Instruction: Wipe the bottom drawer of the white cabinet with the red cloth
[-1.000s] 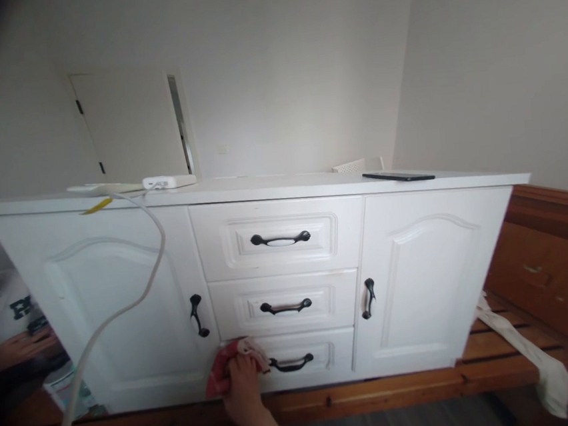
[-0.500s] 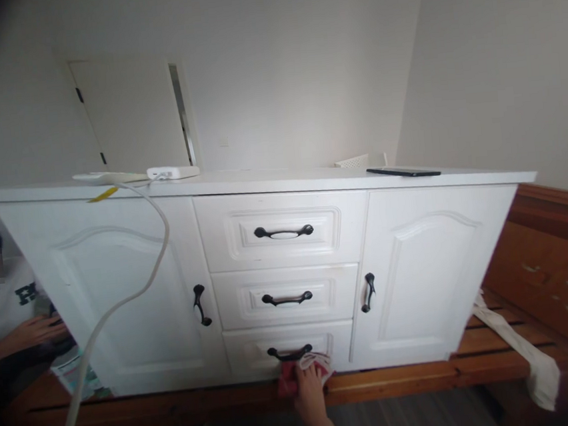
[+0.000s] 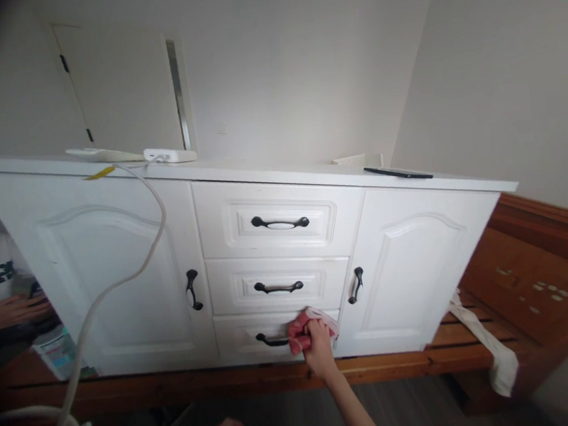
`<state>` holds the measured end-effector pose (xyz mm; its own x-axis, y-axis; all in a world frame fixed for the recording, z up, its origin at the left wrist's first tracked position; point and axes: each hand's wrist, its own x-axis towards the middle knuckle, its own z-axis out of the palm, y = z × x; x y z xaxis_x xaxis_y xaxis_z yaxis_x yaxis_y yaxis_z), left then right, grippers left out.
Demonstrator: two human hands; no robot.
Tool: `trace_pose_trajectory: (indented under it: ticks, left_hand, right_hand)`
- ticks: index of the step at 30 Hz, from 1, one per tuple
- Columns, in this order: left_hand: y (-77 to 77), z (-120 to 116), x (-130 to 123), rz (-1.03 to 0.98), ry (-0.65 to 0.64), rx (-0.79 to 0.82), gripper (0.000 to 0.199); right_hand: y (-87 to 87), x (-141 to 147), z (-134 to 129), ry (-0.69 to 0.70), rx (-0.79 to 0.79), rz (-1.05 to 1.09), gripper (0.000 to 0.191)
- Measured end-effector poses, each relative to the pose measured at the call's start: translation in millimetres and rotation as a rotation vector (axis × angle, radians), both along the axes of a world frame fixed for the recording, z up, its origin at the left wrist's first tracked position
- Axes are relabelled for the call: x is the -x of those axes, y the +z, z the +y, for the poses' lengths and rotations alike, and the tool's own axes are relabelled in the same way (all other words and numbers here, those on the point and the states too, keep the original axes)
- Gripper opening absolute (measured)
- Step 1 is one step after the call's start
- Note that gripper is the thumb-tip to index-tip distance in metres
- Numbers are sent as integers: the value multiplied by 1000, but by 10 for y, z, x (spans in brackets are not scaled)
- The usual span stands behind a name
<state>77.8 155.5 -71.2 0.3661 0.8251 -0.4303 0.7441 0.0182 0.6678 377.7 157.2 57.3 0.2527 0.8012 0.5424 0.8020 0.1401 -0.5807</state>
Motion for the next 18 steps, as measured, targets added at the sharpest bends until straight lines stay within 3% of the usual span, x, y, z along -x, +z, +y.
trace_pose_trajectory:
  ticks: [4,8,12,15,18]
  left_hand:
    - [-35,-29,-52,-37,-44,10,50]
    - [-77,-31,-189,-17,-76,23,40]
    - [-6,-23,-339,-27,-141,-21,33]
    - [153,-25,-418,-81,-177,-109,35]
    - [352,-44,-460,-130,-183,-232,43]
  right_hand:
    - [305,-91,17,43,-2,107,10]
    - [426,-129,3,89,37,107,10]
    - [429,-98,-26,73,-4,150,12]
    - [374,-67,-70,95,-35,361,17]
    - [174,-13,-176,110,-21,642,27]
